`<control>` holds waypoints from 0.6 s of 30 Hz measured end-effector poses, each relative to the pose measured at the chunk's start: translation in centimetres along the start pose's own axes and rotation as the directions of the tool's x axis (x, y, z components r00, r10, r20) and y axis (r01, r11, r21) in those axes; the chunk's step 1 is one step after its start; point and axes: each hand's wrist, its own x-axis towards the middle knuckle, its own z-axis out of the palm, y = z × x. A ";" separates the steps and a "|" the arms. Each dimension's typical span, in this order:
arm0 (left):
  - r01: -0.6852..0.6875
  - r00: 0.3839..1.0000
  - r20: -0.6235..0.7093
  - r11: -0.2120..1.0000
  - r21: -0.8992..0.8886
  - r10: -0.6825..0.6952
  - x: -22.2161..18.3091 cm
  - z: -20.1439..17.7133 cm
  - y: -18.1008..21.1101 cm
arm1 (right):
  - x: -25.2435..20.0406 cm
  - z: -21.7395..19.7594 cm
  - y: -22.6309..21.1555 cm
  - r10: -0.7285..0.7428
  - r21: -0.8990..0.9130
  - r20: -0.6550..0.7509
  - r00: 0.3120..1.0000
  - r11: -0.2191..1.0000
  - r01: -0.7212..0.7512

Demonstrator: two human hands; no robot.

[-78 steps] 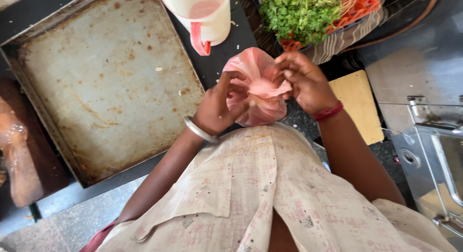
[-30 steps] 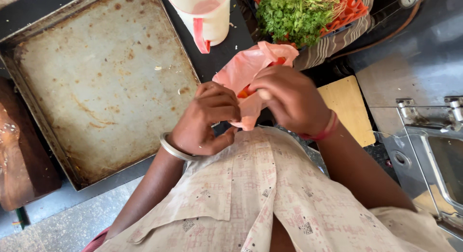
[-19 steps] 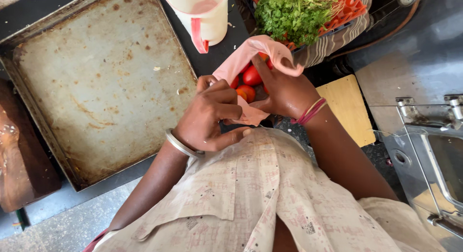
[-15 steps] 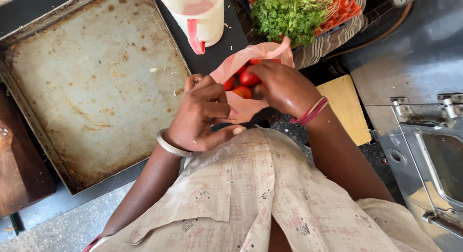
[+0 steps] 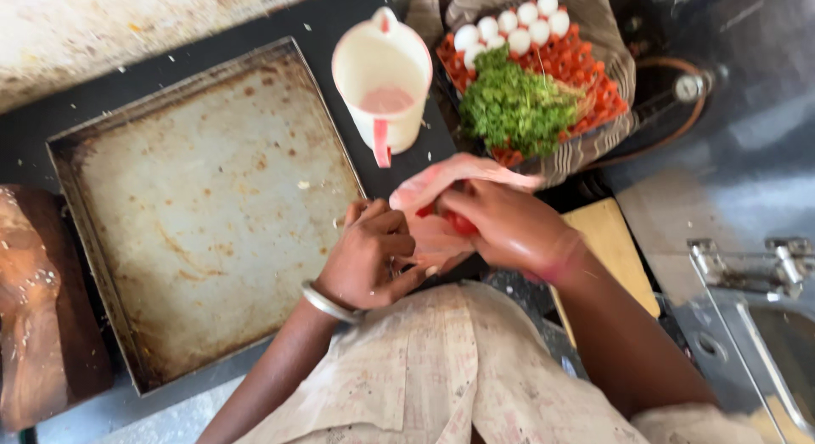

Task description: The person fills a jug with water at a tap, then transfers tomatoes from a plastic bag into the water-filled jug by hand before carrying the jug to a work counter.

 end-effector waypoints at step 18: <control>0.070 0.996 -0.035 0.964 -0.257 -0.081 -0.4 -0.2 -3.3 | 14.0 -1.5 5.3 0.146 -0.354 -0.082 0.986 0.920 -0.165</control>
